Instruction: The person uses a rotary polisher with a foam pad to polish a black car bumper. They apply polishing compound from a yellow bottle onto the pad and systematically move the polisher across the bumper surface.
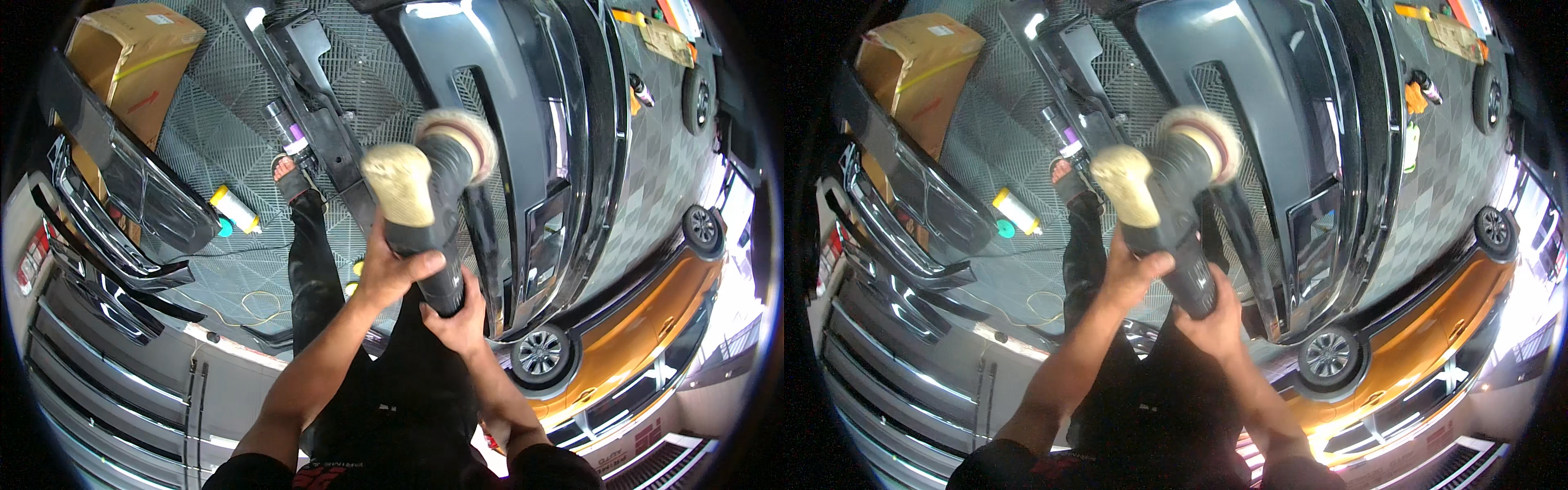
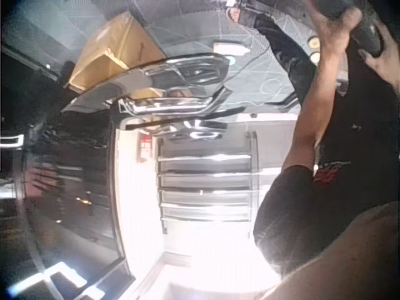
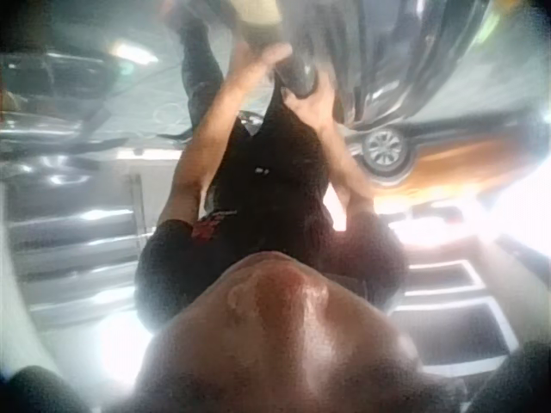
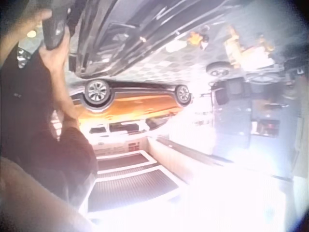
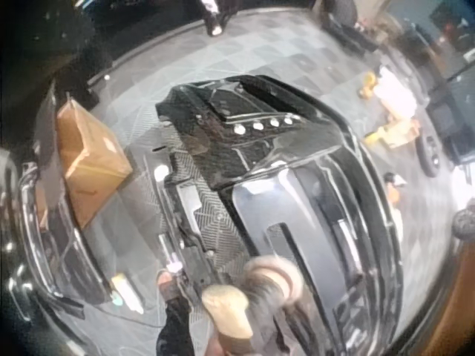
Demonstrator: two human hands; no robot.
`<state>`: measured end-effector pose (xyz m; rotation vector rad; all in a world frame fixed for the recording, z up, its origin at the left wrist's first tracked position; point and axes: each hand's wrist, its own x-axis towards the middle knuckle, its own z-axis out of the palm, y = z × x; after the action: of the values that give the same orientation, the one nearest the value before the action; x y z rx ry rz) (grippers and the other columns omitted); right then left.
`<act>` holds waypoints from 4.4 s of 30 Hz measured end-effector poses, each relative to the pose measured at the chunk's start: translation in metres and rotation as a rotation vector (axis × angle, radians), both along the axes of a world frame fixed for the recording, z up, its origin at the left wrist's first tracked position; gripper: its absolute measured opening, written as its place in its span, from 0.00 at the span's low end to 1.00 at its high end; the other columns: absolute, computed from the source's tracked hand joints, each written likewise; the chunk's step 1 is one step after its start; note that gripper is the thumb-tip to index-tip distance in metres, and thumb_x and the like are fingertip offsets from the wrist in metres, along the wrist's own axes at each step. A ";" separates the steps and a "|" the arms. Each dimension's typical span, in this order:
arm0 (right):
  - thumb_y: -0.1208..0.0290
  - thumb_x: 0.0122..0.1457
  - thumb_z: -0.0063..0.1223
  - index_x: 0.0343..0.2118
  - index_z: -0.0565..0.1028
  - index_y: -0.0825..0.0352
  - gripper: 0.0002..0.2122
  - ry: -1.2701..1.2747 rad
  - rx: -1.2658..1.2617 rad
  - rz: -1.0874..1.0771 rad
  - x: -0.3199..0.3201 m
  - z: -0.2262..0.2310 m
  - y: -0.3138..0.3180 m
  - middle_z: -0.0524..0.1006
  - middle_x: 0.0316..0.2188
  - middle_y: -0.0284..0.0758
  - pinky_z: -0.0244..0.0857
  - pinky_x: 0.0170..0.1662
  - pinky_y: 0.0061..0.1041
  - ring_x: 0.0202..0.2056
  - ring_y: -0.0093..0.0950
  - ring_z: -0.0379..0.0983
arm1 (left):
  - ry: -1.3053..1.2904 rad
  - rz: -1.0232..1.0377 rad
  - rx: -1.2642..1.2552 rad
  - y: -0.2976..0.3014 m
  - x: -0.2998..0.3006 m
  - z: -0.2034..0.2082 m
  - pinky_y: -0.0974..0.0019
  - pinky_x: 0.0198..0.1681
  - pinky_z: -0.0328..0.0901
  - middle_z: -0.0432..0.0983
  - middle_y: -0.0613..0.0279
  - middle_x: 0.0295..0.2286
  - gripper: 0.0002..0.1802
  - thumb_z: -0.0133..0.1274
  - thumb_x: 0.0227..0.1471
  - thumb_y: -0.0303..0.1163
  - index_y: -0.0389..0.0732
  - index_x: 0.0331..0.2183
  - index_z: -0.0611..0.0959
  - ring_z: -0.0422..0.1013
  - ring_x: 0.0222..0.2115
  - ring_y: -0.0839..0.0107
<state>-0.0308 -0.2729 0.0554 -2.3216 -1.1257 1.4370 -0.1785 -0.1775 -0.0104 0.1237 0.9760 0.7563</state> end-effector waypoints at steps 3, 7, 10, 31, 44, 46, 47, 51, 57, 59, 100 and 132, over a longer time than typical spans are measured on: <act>0.69 0.42 0.71 0.62 0.67 0.67 0.40 -0.015 0.110 0.038 -0.011 -0.015 0.028 0.79 0.49 0.50 0.73 0.54 0.42 0.50 0.49 0.79 | 0.084 0.023 0.087 0.030 -0.007 -0.010 0.57 0.53 0.73 0.75 0.52 0.48 0.45 0.70 0.46 0.39 0.33 0.60 0.68 0.76 0.47 0.62; 0.69 0.41 0.70 0.61 0.68 0.67 0.39 0.036 0.144 -0.027 -0.027 -0.038 0.066 0.80 0.49 0.48 0.73 0.55 0.40 0.50 0.46 0.80 | 0.150 -0.061 0.176 0.080 -0.019 -0.009 0.54 0.48 0.77 0.77 0.47 0.46 0.43 0.66 0.48 0.48 0.28 0.56 0.72 0.80 0.43 0.55; 0.69 0.44 0.70 0.60 0.68 0.65 0.37 0.053 0.218 -0.095 -0.037 -0.045 0.068 0.79 0.48 0.47 0.73 0.52 0.41 0.49 0.48 0.79 | 0.163 -0.118 0.226 0.090 -0.023 -0.010 0.53 0.50 0.77 0.77 0.47 0.46 0.44 0.67 0.48 0.48 0.28 0.56 0.72 0.80 0.44 0.55; 0.61 0.51 0.68 0.57 0.69 0.70 0.32 -0.043 0.185 -0.536 -0.078 -0.139 -0.138 0.82 0.48 0.49 0.73 0.53 0.40 0.50 0.44 0.81 | -0.013 -0.786 0.269 -0.051 -0.019 -0.051 0.58 0.58 0.67 0.74 0.54 0.50 0.55 0.80 0.33 0.39 0.33 0.58 0.67 0.72 0.51 0.65; 0.70 0.39 0.71 0.55 0.72 0.68 0.35 -0.080 0.341 -0.485 -0.112 -0.152 -0.009 0.76 0.51 0.49 0.68 0.60 0.42 0.55 0.48 0.74 | 0.121 -0.695 0.440 0.063 -0.061 -0.048 0.64 0.48 0.74 0.79 0.58 0.44 0.35 0.75 0.39 0.30 0.32 0.50 0.79 0.77 0.44 0.70; 0.69 0.40 0.73 0.54 0.72 0.68 0.34 -0.159 0.481 -0.397 -0.111 -0.161 0.006 0.78 0.48 0.45 0.72 0.54 0.40 0.49 0.47 0.77 | 0.120 -0.663 0.420 0.081 -0.062 -0.042 0.64 0.49 0.73 0.79 0.59 0.43 0.33 0.75 0.40 0.28 0.33 0.49 0.80 0.77 0.43 0.70; 0.71 0.39 0.70 0.54 0.71 0.67 0.34 -0.116 0.464 -0.412 -0.112 -0.160 0.012 0.77 0.48 0.45 0.68 0.56 0.42 0.52 0.48 0.74 | 0.131 -0.675 0.397 0.084 -0.065 -0.042 0.64 0.50 0.73 0.79 0.60 0.43 0.33 0.75 0.40 0.28 0.33 0.49 0.80 0.77 0.42 0.70; 0.70 0.40 0.72 0.55 0.71 0.64 0.35 -0.136 0.482 -0.422 -0.113 -0.162 0.001 0.78 0.47 0.44 0.70 0.55 0.42 0.50 0.48 0.75 | 0.161 -0.743 0.450 0.076 -0.061 -0.040 0.63 0.50 0.73 0.79 0.59 0.43 0.33 0.75 0.41 0.28 0.33 0.49 0.79 0.76 0.43 0.69; 0.69 0.40 0.72 0.57 0.70 0.64 0.36 -0.054 0.261 -0.641 -0.124 -0.167 -0.070 0.78 0.50 0.45 0.67 0.59 0.43 0.54 0.48 0.74 | 0.159 -0.902 0.363 0.012 -0.040 -0.038 0.63 0.48 0.73 0.80 0.57 0.43 0.35 0.78 0.38 0.30 0.32 0.48 0.79 0.77 0.43 0.70; 0.70 0.43 0.71 0.58 0.69 0.66 0.36 0.007 0.172 -0.738 -0.125 -0.164 -0.093 0.78 0.53 0.47 0.69 0.60 0.41 0.56 0.47 0.75 | 0.186 -0.989 0.450 -0.007 -0.027 -0.035 0.63 0.48 0.74 0.82 0.54 0.41 0.35 0.79 0.37 0.33 0.32 0.46 0.80 0.78 0.42 0.69; 0.63 0.46 0.73 0.67 0.57 0.73 0.47 0.530 0.241 -0.656 -0.123 -0.038 0.109 0.78 0.51 0.54 0.69 0.59 0.39 0.54 0.47 0.78 | 0.503 -0.546 0.546 0.162 -0.010 0.023 0.63 0.27 0.76 0.80 0.52 0.35 0.27 0.55 0.67 0.49 0.41 0.57 0.69 0.80 0.26 0.62; 0.61 0.56 0.73 0.62 0.70 0.67 0.34 0.410 0.553 -1.737 -0.156 -0.081 -0.195 0.76 0.56 0.37 0.68 0.60 0.36 0.56 0.33 0.72 | 0.200 -1.599 0.862 -0.162 0.115 0.022 0.44 0.58 0.67 0.68 0.34 0.55 0.63 0.73 0.47 0.51 0.44 0.72 0.53 0.70 0.56 0.38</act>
<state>-0.1864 -0.4681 -0.0253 -1.4445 0.5880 0.5978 -0.0631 -0.3392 0.0120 1.5411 0.3978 -0.4076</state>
